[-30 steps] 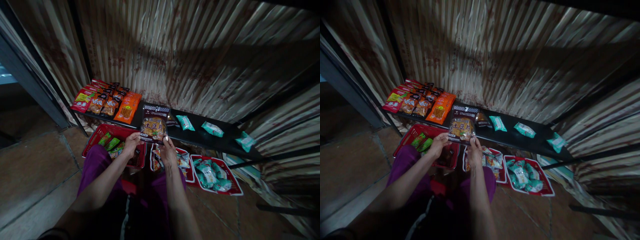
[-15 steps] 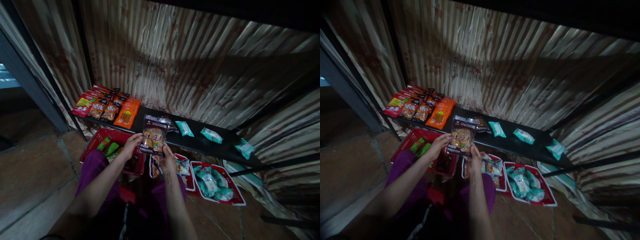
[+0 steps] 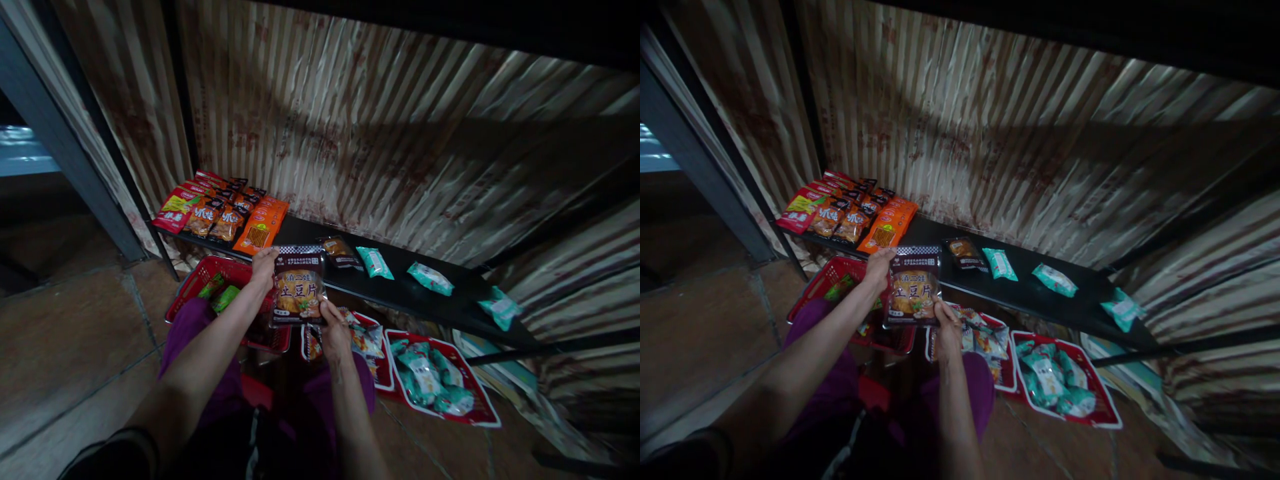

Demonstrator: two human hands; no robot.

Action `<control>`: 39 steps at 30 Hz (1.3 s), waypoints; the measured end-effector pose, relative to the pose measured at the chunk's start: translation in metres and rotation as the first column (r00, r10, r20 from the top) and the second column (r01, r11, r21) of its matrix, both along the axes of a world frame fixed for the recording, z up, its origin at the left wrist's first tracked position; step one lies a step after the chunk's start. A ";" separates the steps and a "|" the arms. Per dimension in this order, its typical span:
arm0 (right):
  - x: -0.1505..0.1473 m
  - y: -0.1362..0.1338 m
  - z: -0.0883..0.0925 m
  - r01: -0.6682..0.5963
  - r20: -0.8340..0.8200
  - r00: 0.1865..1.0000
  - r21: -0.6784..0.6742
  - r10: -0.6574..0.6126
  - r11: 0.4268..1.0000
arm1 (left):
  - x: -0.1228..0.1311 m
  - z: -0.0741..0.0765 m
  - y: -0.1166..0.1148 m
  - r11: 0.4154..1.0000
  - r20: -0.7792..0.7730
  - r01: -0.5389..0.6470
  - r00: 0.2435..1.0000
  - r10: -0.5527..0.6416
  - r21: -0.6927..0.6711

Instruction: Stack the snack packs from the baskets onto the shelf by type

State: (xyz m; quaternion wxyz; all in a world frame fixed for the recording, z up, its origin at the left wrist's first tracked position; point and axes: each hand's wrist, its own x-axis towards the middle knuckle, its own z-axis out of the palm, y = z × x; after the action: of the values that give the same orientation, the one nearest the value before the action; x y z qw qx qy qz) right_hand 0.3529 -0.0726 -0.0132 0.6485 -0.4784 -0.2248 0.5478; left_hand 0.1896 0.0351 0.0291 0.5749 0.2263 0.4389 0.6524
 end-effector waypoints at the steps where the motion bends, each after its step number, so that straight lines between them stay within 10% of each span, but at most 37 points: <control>1: -0.001 0.000 0.000 0.011 0.009 1.000 0.003 -0.011 1.000 | -0.001 0.001 0.000 1.000 0.005 0.000 1.000 0.000 -0.009; 11: 0.009 -0.002 -0.006 -0.059 -0.086 0.995 -0.020 0.057 0.998 | -0.027 0.017 0.012 0.912 -0.208 0.404 0.901 -0.382 0.075; 24: 0.018 0.004 0.000 -0.178 0.097 0.979 -0.029 0.180 0.984 | -0.012 -0.015 -0.016 0.943 -0.048 0.330 0.943 -0.328 0.032; 39: 0.008 0.064 0.042 0.219 0.069 0.972 0.079 -0.224 0.973 | 0.005 -0.011 -0.040 0.924 -0.154 0.380 0.917 -0.368 0.052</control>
State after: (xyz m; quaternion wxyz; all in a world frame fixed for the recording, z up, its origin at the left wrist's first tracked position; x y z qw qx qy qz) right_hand 0.3612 -0.0088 0.0292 0.7129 -0.4980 -0.2143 0.4447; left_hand 0.1950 -0.0053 0.0182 0.6467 0.3749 0.4005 0.5300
